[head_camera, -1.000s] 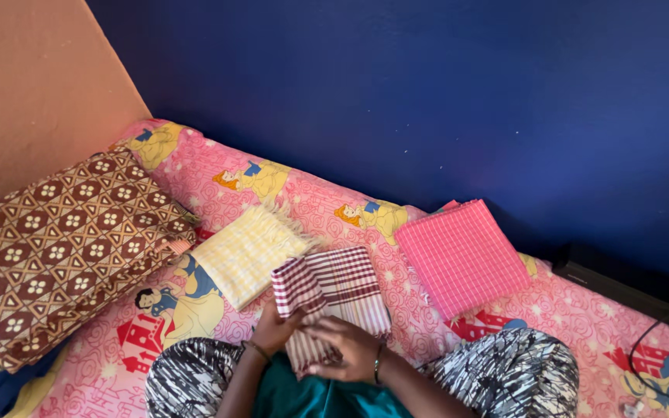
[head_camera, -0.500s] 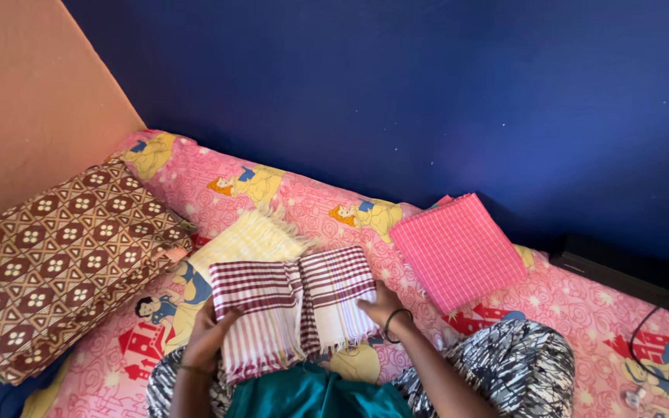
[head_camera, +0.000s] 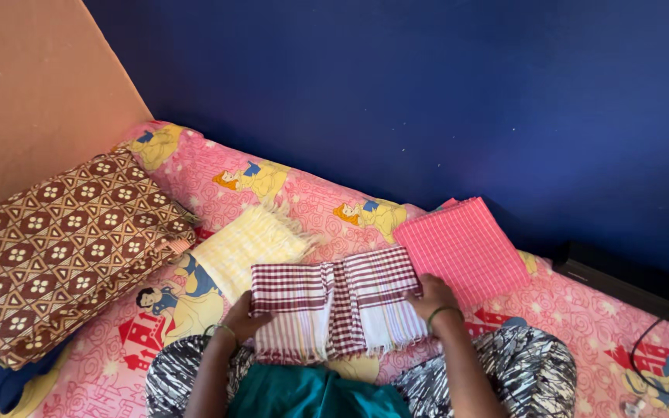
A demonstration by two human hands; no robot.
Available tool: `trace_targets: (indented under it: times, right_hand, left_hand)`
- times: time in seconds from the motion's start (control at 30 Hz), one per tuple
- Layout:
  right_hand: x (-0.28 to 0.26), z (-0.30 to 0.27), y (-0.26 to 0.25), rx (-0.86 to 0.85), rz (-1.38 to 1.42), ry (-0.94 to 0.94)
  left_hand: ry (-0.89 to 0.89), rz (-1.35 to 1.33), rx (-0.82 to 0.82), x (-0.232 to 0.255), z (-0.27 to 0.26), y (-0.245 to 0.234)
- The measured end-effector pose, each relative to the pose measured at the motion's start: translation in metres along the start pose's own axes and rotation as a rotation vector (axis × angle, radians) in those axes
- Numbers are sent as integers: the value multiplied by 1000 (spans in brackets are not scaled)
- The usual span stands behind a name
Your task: The person sits on a bed and folds several pieces of bedding and towels. They fold a yellow checkered towel, a red-and-white checkered towel, and a pink striped towel, stacking each neatly on the bed.
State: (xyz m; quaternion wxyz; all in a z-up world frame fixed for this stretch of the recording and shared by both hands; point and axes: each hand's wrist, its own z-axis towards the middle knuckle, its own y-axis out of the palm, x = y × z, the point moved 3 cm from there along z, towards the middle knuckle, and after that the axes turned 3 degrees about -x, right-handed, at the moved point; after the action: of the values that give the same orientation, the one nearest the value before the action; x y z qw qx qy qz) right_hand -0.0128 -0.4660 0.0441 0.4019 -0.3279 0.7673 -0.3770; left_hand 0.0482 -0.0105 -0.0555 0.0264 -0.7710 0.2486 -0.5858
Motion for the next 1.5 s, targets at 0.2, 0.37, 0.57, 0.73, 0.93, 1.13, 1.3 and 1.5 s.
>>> trace_targets:
  times: [0.2, 0.37, 0.57, 0.73, 0.93, 1.13, 1.3, 1.5]
  right_hand:
    - [-69, -26, 19, 207, -158, -284]
    - [-107, -54, 34, -105, -319, -157]
    - [-119, -62, 44, -24, -380, -146]
    - [-100, -27, 60, 138, -328, -179]
    - [3, 24, 10, -13, 313, 49]
    - [89, 54, -37, 364, 297, -40]
    - [93, 64, -22, 444, 255, 1]
    - [22, 26, -26, 454, 312, -356]
  left_hand:
    - [44, -20, 19, -50, 23, 11]
    - [-2, 190, 106, -30, 11, 5]
    - [-24, 230, 127, -10, -2, 6]
    - [-26, 263, 124, -6, -5, 6]
    - [-11, 251, 133, -8, -9, 6]
    - [-50, 274, 134, -6, -6, 6]
    - [-37, 227, 132, -2, -11, 7]
    - [-66, 249, 132, 5, -12, 5]
